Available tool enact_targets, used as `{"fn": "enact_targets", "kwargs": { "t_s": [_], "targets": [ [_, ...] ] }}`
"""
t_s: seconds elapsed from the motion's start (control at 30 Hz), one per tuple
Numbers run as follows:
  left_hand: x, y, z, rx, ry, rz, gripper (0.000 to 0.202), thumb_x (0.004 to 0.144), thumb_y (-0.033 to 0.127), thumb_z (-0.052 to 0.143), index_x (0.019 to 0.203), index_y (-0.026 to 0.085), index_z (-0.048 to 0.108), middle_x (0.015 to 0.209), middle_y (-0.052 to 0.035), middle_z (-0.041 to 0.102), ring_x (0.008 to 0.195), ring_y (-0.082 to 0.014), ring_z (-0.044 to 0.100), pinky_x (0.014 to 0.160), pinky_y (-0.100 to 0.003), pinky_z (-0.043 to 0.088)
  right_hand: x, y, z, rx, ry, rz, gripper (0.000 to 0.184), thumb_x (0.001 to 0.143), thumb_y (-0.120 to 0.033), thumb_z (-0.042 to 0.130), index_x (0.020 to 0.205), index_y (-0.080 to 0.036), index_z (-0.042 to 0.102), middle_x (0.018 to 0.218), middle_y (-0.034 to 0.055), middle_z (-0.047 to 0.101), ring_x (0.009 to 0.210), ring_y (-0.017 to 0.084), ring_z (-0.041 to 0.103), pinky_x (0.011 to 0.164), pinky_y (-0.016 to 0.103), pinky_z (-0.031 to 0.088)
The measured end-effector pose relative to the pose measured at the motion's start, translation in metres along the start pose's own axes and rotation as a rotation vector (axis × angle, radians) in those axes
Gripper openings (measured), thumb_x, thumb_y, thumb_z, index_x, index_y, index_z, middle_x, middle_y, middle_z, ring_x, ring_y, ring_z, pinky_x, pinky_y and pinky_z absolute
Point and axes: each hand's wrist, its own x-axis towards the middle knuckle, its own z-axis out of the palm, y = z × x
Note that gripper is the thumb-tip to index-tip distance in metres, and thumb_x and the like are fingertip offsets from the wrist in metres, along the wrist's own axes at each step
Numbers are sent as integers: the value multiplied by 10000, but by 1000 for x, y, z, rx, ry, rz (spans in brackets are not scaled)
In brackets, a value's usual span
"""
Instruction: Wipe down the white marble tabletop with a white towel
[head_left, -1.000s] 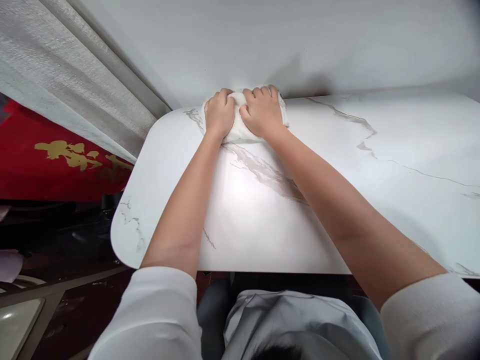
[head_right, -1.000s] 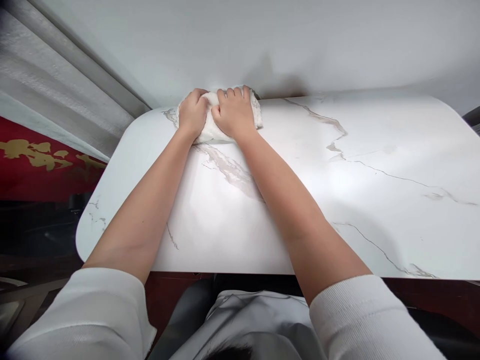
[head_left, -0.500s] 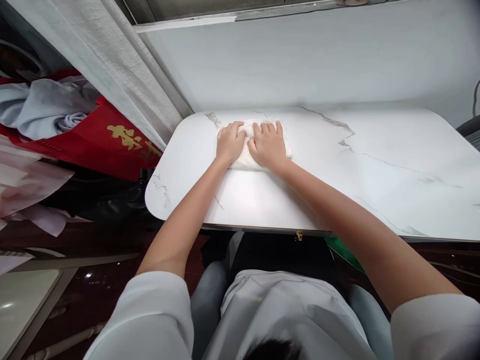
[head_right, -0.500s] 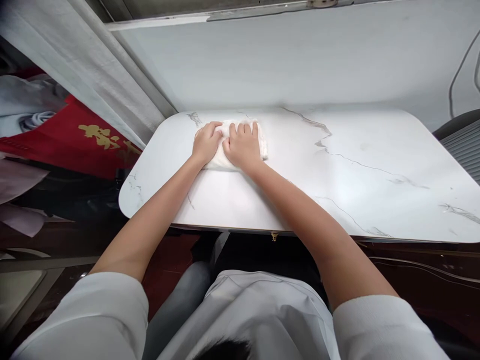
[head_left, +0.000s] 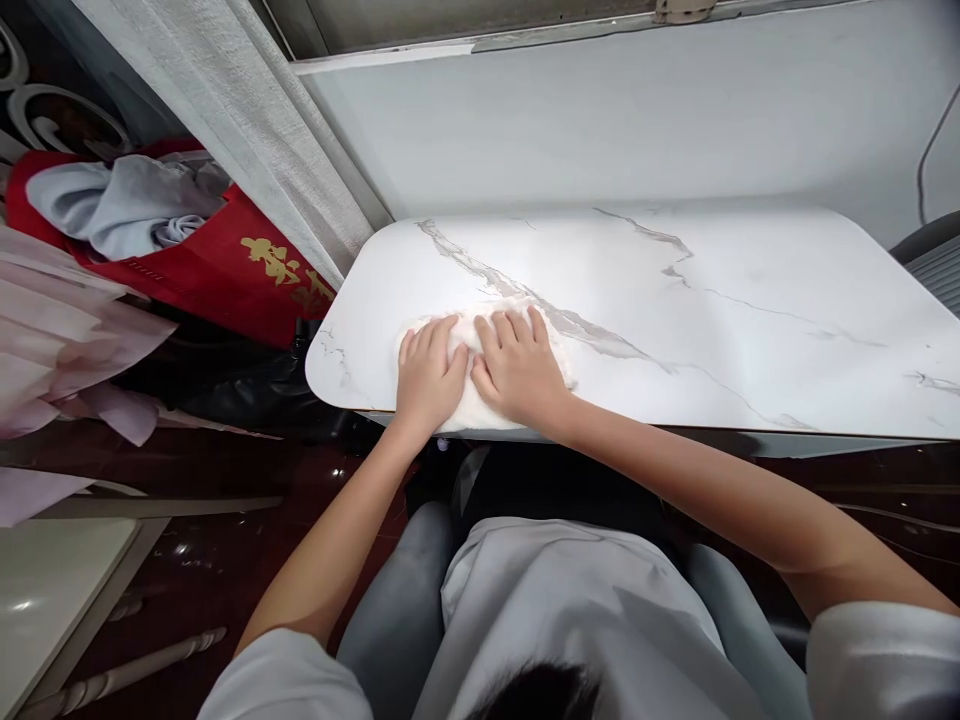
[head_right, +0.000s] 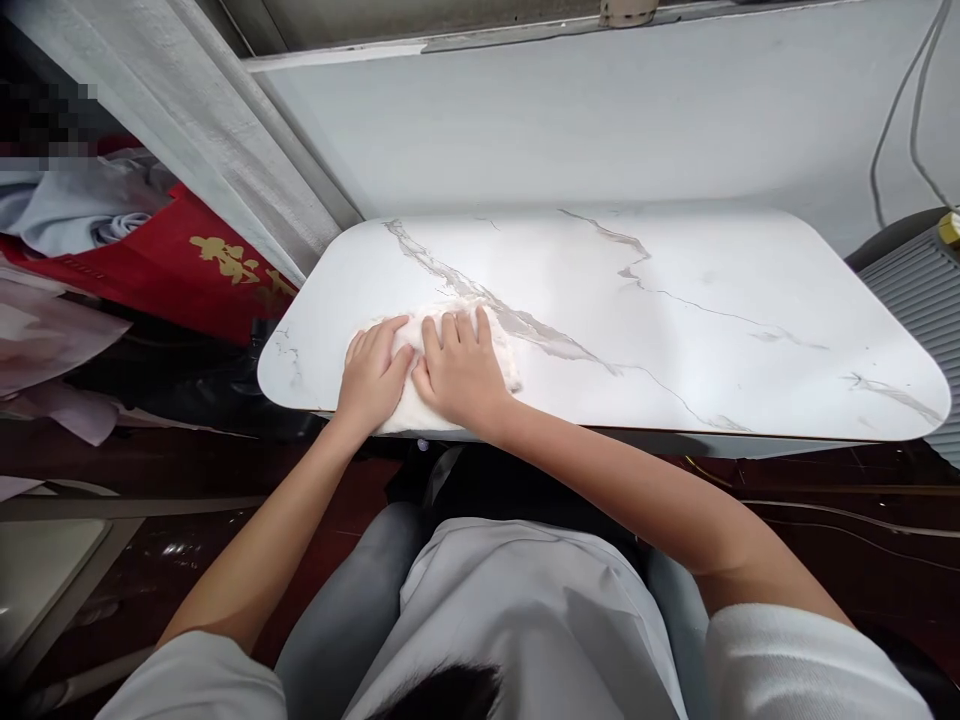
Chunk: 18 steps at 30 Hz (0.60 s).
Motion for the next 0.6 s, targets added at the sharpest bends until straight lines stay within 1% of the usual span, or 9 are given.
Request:
{"fn": "enact_targets", "kwargs": {
  "t_s": [0.1, 0.17, 0.23, 0.37, 0.47, 0.6],
  "targets": [
    [-1, -10, -6, 0, 17, -18, 428, 914, 273, 383, 1291, 167, 554, 1360, -113, 595, 1321, -263, 481, 1198, -481, 239, 7, -9, 3, 44, 1, -10, 480, 980, -283, 390, 1368, -35, 527, 1277, 192, 559, 1234, 348, 441, 1147, 559, 199],
    [4, -18, -8, 8, 27, -22, 420, 912, 273, 386, 1280, 176, 562, 1344, -110, 603, 1304, -269, 493, 1187, -483, 254, 17, -12, 8, 73, 2, -14, 456, 981, -282, 391, 1342, -51, 546, 1246, 178, 575, 1213, 342, 451, 1147, 559, 195],
    [15, -28, -10, 24, 34, -31, 415, 910, 274, 389, 1273, 184, 571, 1335, -106, 608, 1292, -275, 500, 1176, -481, 270, 30, -13, 15, 97, 4, -20, 435, 987, -283, 387, 1322, -63, 556, 1212, 166, 591, 1194, 338, 460, 1148, 562, 188],
    [49, -48, -11, 53, 4, -30, 438, 906, 260, 391, 1292, 167, 576, 1344, -114, 598, 1298, -277, 494, 1165, -457, 286, 62, -14, 31, 107, 11, 8, 423, 1000, -289, 374, 1304, -60, 561, 1181, 166, 597, 1173, 340, 468, 1147, 566, 180],
    [81, -64, -10, 42, -16, -18, 447, 902, 245, 398, 1301, 163, 582, 1346, -110, 596, 1304, -280, 490, 1159, -450, 295, 88, -12, 44, 116, 11, 41, 406, 997, -273, 375, 1280, -51, 562, 1170, 171, 597, 1173, 345, 470, 1148, 568, 177],
    [124, -91, -5, -2, 0, -10, 433, 883, 238, 430, 1277, 189, 604, 1321, -96, 602, 1294, -294, 498, 1141, -458, 321, 125, -5, 62, 180, 41, 77, 348, 981, -233, 381, 1210, -54, 573, 1158, 168, 600, 1173, 337, 476, 1157, 569, 167]
  ]
}}
